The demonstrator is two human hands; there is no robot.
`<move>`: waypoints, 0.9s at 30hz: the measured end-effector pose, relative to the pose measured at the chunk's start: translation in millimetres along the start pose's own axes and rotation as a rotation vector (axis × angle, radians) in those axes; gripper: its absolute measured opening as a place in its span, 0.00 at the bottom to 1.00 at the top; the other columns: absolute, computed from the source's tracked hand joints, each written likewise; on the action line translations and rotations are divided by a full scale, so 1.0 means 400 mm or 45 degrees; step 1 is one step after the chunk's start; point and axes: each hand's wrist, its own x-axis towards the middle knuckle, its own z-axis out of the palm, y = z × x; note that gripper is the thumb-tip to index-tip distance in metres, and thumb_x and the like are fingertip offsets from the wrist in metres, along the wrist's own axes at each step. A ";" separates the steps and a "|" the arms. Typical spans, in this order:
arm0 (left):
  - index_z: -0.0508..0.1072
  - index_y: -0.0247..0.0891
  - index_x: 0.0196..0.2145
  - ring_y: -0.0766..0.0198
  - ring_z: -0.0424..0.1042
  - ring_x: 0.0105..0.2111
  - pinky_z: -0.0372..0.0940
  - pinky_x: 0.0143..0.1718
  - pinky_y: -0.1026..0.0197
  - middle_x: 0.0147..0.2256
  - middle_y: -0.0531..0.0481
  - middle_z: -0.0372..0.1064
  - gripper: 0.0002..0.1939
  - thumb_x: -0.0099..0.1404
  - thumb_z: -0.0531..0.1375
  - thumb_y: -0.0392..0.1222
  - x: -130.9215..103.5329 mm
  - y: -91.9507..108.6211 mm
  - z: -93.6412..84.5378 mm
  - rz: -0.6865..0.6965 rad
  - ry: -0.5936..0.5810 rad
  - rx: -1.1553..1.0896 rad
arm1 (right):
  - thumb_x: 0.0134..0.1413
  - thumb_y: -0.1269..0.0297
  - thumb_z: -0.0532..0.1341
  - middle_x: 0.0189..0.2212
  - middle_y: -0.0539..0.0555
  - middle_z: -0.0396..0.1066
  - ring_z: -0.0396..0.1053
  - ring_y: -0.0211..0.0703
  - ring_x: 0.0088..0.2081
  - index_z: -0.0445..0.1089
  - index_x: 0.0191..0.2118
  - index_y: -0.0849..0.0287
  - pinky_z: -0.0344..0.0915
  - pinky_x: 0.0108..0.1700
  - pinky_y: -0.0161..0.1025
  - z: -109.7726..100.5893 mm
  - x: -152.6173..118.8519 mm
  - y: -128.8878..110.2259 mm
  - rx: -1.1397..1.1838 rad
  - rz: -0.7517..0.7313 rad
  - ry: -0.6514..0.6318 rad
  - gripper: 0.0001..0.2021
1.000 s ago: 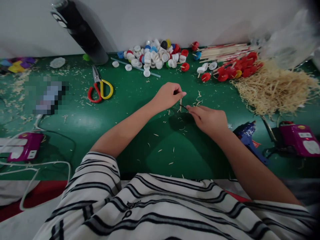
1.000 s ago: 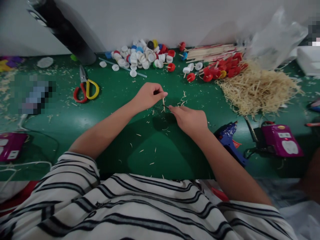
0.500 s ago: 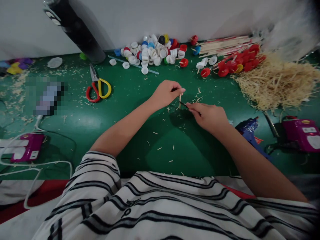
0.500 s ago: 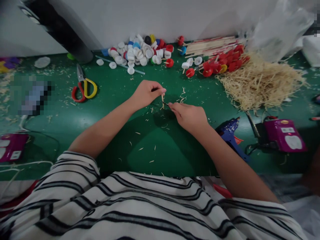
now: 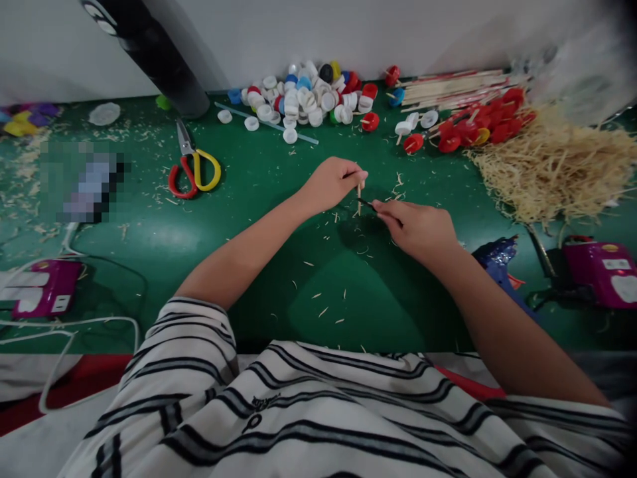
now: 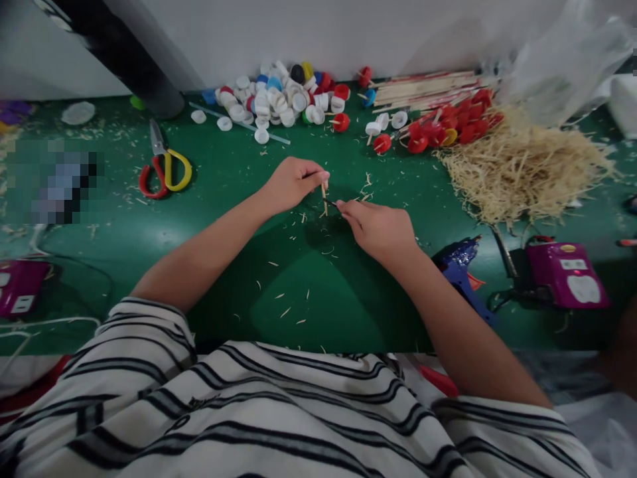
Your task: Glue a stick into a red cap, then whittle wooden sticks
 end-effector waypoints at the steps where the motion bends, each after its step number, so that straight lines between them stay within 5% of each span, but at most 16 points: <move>1: 0.79 0.34 0.30 0.69 0.57 0.22 0.53 0.32 0.58 0.21 0.55 0.62 0.17 0.76 0.58 0.36 0.001 -0.005 0.001 -0.012 -0.002 -0.004 | 0.75 0.56 0.54 0.52 0.48 0.84 0.81 0.45 0.46 0.81 0.55 0.45 0.54 0.30 0.40 -0.002 -0.004 -0.004 0.002 -0.010 -0.024 0.18; 7: 0.79 0.35 0.30 0.68 0.61 0.25 0.56 0.33 0.60 0.22 0.54 0.64 0.18 0.77 0.57 0.39 -0.002 -0.006 0.009 0.080 -0.027 -0.067 | 0.76 0.57 0.53 0.49 0.48 0.85 0.80 0.44 0.40 0.83 0.49 0.47 0.47 0.28 0.41 -0.019 -0.018 -0.020 -0.050 -0.040 -0.090 0.19; 13: 0.78 0.36 0.30 0.67 0.64 0.27 0.58 0.34 0.60 0.25 0.52 0.68 0.19 0.78 0.55 0.41 0.001 -0.005 0.012 0.099 -0.045 -0.036 | 0.78 0.55 0.52 0.50 0.49 0.85 0.80 0.44 0.45 0.82 0.55 0.46 0.54 0.31 0.39 -0.007 0.007 -0.003 0.026 -0.002 0.044 0.20; 27: 0.79 0.37 0.31 0.66 0.63 0.26 0.57 0.32 0.59 0.25 0.52 0.65 0.20 0.79 0.54 0.43 -0.002 -0.026 0.005 0.006 -0.062 -0.110 | 0.76 0.57 0.53 0.52 0.48 0.85 0.81 0.46 0.43 0.82 0.55 0.44 0.51 0.28 0.40 -0.012 -0.024 -0.020 -0.026 -0.009 -0.106 0.19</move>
